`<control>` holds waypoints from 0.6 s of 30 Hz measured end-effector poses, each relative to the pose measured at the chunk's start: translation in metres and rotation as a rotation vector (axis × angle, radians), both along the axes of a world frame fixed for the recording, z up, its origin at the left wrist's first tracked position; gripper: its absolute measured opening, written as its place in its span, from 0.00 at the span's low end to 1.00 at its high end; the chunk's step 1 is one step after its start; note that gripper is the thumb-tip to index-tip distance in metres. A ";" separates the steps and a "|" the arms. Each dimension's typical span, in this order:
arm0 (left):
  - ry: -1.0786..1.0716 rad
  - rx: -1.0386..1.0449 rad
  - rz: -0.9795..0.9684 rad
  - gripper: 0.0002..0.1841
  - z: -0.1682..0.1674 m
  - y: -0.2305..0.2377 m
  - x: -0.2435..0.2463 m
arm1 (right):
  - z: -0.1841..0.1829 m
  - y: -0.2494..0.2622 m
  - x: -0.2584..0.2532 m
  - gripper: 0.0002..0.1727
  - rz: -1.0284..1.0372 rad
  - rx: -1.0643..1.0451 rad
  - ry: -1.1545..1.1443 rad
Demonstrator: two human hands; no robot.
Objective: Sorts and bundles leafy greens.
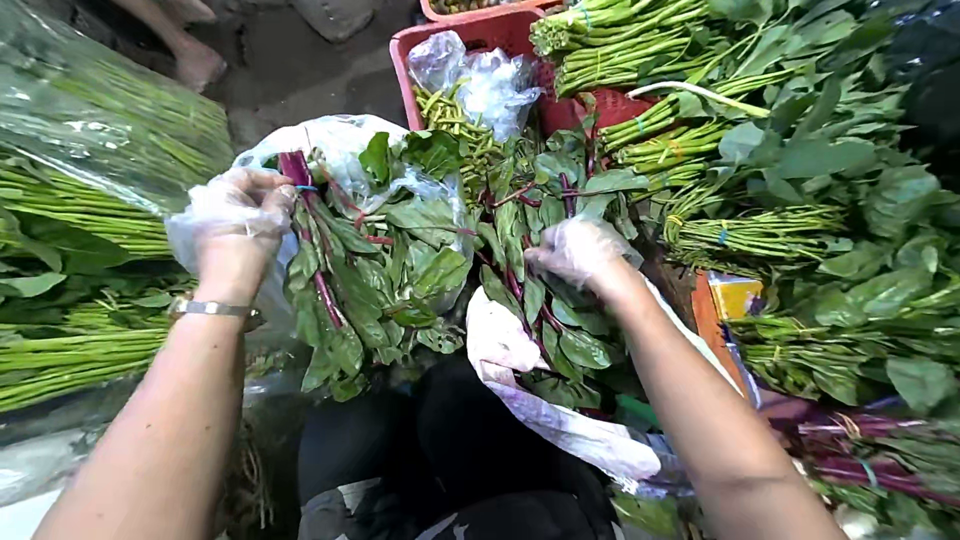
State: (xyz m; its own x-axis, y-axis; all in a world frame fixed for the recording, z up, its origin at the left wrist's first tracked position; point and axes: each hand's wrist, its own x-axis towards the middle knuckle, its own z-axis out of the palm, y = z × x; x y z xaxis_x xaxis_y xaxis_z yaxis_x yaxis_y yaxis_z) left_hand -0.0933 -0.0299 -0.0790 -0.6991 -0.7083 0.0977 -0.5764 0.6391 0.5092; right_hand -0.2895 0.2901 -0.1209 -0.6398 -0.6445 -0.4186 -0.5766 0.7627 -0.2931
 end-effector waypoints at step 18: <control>-0.527 -0.133 -0.144 0.12 0.039 -0.014 -0.032 | 0.043 0.040 0.078 0.14 0.003 -0.782 0.066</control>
